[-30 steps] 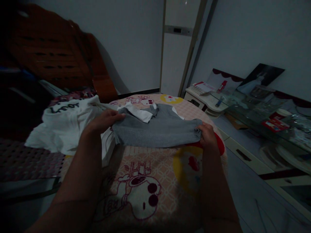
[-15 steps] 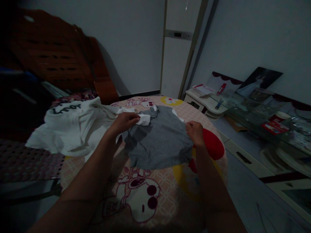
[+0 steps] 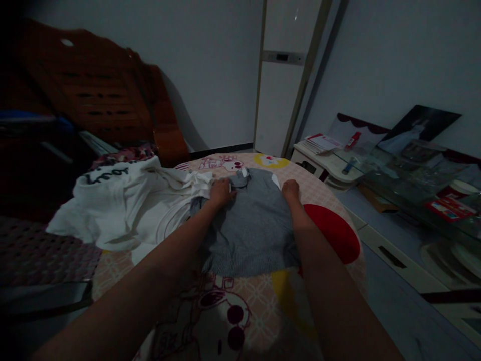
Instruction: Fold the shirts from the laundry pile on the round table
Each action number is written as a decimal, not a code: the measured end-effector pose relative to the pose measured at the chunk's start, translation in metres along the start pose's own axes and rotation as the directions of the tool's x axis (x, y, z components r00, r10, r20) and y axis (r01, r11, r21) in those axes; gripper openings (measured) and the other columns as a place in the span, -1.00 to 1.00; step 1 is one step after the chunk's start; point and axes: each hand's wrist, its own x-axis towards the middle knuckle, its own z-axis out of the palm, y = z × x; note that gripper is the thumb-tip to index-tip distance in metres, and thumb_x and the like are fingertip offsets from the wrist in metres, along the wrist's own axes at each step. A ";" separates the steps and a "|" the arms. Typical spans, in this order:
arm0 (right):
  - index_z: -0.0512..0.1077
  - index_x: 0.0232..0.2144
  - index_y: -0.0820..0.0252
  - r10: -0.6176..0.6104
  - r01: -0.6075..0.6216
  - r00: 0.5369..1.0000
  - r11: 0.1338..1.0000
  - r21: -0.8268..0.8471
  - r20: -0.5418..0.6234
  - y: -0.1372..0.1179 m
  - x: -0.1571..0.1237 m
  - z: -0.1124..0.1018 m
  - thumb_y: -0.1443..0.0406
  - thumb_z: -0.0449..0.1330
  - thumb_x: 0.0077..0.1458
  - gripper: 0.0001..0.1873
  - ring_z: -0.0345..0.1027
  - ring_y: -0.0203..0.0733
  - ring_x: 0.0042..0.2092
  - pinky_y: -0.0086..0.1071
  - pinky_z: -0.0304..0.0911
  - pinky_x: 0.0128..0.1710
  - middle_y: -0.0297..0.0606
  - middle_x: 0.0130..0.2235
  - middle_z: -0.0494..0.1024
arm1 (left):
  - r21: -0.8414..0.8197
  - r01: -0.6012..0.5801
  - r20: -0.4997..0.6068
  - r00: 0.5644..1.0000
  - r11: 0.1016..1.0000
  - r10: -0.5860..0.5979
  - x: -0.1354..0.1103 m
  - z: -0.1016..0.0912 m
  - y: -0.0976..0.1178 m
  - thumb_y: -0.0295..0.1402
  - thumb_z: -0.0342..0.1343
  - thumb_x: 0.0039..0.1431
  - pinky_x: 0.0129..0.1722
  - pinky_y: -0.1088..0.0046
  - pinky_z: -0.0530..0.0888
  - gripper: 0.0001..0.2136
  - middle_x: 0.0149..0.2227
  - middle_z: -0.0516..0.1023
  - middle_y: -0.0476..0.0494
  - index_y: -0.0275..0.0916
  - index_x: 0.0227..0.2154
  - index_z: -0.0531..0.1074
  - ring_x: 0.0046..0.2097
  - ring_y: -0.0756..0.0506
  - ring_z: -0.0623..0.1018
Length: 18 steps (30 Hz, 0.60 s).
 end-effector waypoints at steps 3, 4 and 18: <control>0.62 -0.32 0.37 0.036 -0.034 0.997 0.999 -0.033 0.069 -0.004 0.009 0.009 0.37 0.16 0.08 -0.77 0.51 0.07 -0.05 -0.31 0.33 -0.08 0.13 -0.19 0.65 | 0.110 0.071 0.018 0.997 0.991 -0.073 0.006 -0.003 -0.017 -0.47 0.01 0.23 0.15 0.14 0.36 -0.69 0.06 0.50 -0.55 -0.46 -0.01 0.47 0.15 -0.36 0.46; 0.62 -0.33 0.37 0.048 -0.045 0.995 0.998 -0.039 0.091 -0.005 0.013 0.011 0.35 0.21 0.07 -0.79 0.51 0.08 -0.05 -0.32 0.33 -0.10 0.14 -0.20 0.65 | 0.130 0.093 0.022 0.995 0.987 -0.097 0.009 -0.006 -0.021 -0.51 -0.02 0.22 0.14 0.18 0.37 -0.67 0.06 0.50 -0.54 -0.47 -0.01 0.47 0.12 -0.34 0.49; 0.55 -0.29 0.30 0.159 -0.146 0.987 0.940 0.307 -0.016 -0.018 0.028 -0.004 0.36 0.25 0.03 -0.84 0.45 -0.25 -0.43 -0.52 0.24 -0.51 -0.28 -0.46 0.58 | 0.126 0.217 0.098 0.968 0.968 -0.230 0.044 -0.034 -0.048 -0.45 0.02 0.17 0.03 0.32 0.48 -0.66 0.02 0.60 -0.40 -0.34 -0.06 0.59 0.08 -0.29 0.57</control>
